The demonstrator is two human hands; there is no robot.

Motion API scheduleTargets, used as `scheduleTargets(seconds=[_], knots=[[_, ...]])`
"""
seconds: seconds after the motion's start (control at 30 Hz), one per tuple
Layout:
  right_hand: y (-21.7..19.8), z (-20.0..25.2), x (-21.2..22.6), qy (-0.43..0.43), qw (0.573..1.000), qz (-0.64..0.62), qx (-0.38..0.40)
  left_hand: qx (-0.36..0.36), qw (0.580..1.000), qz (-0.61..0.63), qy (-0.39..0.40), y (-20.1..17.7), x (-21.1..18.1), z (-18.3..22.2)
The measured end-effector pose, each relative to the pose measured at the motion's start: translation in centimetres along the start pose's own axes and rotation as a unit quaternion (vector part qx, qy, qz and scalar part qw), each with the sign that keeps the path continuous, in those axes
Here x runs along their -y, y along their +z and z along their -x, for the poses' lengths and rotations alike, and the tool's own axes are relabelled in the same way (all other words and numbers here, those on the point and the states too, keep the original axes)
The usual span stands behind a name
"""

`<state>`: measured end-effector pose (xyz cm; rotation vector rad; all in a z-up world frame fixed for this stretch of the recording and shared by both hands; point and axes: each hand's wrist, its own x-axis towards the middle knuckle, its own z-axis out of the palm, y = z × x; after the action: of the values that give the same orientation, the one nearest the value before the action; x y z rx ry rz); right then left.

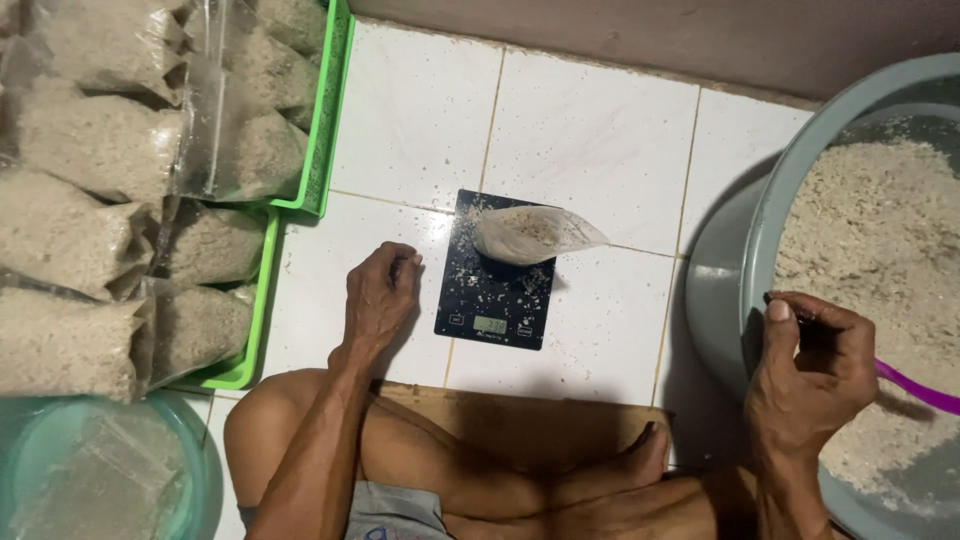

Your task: The person scoops a light-colored granular material from a large basin into plastic bags, weighs each bag on a digital scale, and folds the tops of the bags to seal them.

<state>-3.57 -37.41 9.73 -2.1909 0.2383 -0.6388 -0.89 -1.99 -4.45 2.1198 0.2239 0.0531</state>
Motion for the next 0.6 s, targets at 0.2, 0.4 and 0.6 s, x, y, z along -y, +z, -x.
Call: scheduleTargets(seconds=[0.2,0.4,0.6], knots=[[0.1,-0.2,-0.9,-0.022,1.000,-0.011,-0.005,-0.004,1.000,-0.006,0.012,0.3,0.6,0.0],[-0.1,-1.0,-2.4,-0.050,0.998,-0.024,-0.009,-0.041,0.997,0.015,-0.060,-0.5,-0.8,1.0],[-6.4,-5.0,-4.1,-0.131,0.987,0.088,0.033,-0.087,0.996,0.009,-0.035,0.1,1.3,1.9]])
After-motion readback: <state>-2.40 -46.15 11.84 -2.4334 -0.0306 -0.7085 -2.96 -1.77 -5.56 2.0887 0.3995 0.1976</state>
